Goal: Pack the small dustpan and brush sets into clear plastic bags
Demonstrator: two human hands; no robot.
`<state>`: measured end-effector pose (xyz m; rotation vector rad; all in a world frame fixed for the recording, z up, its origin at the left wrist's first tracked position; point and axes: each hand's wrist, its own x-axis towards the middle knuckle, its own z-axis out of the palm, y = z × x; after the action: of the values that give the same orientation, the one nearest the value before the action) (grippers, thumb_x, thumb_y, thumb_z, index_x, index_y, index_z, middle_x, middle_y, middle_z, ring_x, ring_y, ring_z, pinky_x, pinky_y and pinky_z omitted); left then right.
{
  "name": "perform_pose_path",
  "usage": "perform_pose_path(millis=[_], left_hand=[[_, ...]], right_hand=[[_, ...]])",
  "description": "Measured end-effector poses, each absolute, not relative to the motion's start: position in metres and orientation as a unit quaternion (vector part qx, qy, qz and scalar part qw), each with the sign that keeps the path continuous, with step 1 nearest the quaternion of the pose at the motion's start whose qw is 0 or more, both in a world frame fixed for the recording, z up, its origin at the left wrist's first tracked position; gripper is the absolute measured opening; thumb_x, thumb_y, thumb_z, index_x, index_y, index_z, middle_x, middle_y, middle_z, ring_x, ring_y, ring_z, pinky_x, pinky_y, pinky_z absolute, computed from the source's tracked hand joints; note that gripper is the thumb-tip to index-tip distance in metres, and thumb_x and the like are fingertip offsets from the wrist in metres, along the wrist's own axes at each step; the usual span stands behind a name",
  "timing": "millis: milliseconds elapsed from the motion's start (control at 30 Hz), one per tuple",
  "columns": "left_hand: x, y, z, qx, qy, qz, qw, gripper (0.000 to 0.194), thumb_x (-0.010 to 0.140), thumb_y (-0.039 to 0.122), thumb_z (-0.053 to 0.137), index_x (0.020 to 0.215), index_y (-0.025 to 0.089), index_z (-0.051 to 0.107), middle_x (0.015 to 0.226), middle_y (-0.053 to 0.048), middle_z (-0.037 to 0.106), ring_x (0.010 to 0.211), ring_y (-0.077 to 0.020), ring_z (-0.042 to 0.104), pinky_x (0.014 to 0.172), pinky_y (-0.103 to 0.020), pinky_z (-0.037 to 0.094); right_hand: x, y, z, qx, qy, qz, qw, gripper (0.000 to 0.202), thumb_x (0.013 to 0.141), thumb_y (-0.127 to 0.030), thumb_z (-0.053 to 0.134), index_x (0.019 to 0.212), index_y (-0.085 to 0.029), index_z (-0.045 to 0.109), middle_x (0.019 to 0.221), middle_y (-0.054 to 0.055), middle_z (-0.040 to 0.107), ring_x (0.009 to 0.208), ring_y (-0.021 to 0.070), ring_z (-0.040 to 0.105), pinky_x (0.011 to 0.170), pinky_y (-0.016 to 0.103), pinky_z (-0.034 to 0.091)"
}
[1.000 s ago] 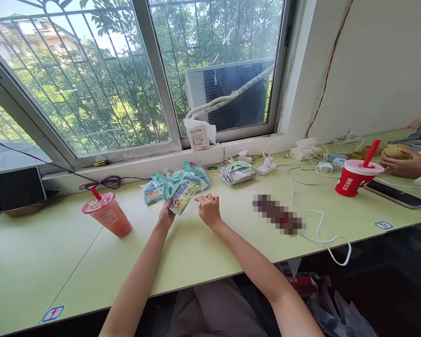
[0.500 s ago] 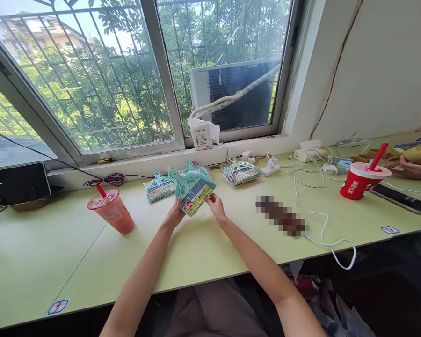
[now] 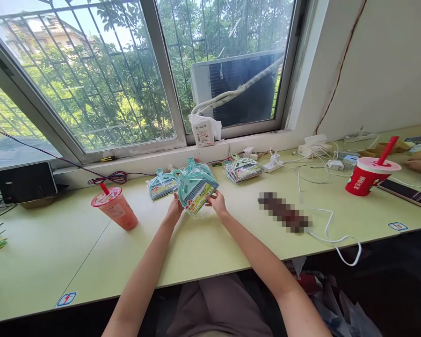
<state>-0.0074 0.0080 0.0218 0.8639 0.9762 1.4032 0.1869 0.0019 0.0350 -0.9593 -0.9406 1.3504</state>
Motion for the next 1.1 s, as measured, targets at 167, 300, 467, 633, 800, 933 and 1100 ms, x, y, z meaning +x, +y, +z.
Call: perform_pose_path(millis=[167,300,467,633,800,933,1100], left_hand=[[-0.009,0.008,0.026,0.362,0.484,0.623,0.497,0.050,0.078,0.060,0.061,0.094,0.013,0.068,0.093,-0.010,0.071,0.085,-0.0192,0.066,0.079,-0.030,0.048],[-0.009,0.005,0.033,0.342,0.491,0.651,0.466,0.043,0.081,0.053,0.061,0.095,0.014,0.069,0.086,-0.008,0.070,0.077,-0.0157,0.065,0.072,-0.027,0.048],[-0.013,0.004,0.035,0.287,0.493,0.704,0.423,0.040,0.088,0.047,0.053,0.109,0.016,0.067,0.084,-0.006,0.069,0.075,-0.0125,0.065,0.066,-0.022,0.047],[-0.024,0.007,0.037,0.233,0.508,0.733,0.387,0.037,0.093,0.038,0.044,0.117,0.015,0.061,0.096,-0.009,0.069,0.085,-0.0138,0.066,0.077,-0.026,0.048],[-0.040,-0.001,0.052,0.376,0.518,0.751,0.162,0.053,0.086,0.049,0.055,0.131,0.022,0.050,0.127,-0.011,0.060,0.117,-0.0202,0.056,0.098,-0.035,0.042],[-0.050,-0.009,0.062,0.557,0.522,0.586,0.270,0.054,0.073,0.058,0.065,0.108,0.017,0.068,0.100,-0.011,0.071,0.099,-0.0258,0.064,0.089,-0.039,0.048],[-0.051,-0.006,0.055,0.575,0.542,0.480,0.381,0.046,0.063,0.058,0.071,0.078,0.014,0.074,0.080,-0.011,0.072,0.072,-0.0211,0.064,0.063,-0.030,0.049]], right_hand=[[0.193,0.002,0.037,-0.410,-0.408,0.565,0.588,0.022,0.073,-0.013,0.071,0.092,-0.016,0.060,0.066,0.001,0.068,0.053,0.0130,0.064,0.047,0.023,0.057],[0.191,0.002,0.036,-0.403,-0.412,0.571,0.585,0.024,0.071,-0.017,0.075,0.090,-0.015,0.061,0.068,0.002,0.068,0.055,0.0134,0.064,0.049,0.023,0.057],[0.185,-0.003,0.039,-0.391,-0.440,0.582,0.562,0.029,0.067,-0.023,0.080,0.089,-0.015,0.063,0.070,0.003,0.069,0.057,0.0144,0.064,0.051,0.025,0.058],[0.184,-0.008,0.042,-0.379,-0.467,0.597,0.530,0.031,0.067,-0.023,0.079,0.092,-0.016,0.063,0.072,0.003,0.070,0.061,0.0154,0.066,0.054,0.026,0.058],[0.203,0.002,0.046,-0.386,-0.527,0.585,0.481,0.033,0.067,-0.022,0.076,0.098,-0.017,0.064,0.077,0.004,0.072,0.065,0.0154,0.066,0.053,0.024,0.056],[0.221,0.009,0.051,-0.379,-0.602,0.579,0.398,0.041,0.068,-0.020,0.073,0.108,-0.017,0.065,0.078,0.003,0.072,0.068,0.0158,0.066,0.050,0.020,0.052],[0.234,0.011,0.055,-0.387,-0.613,0.572,0.385,0.040,0.069,-0.021,0.073,0.108,-0.017,0.066,0.083,0.005,0.073,0.071,0.0157,0.066,0.052,0.020,0.052]])
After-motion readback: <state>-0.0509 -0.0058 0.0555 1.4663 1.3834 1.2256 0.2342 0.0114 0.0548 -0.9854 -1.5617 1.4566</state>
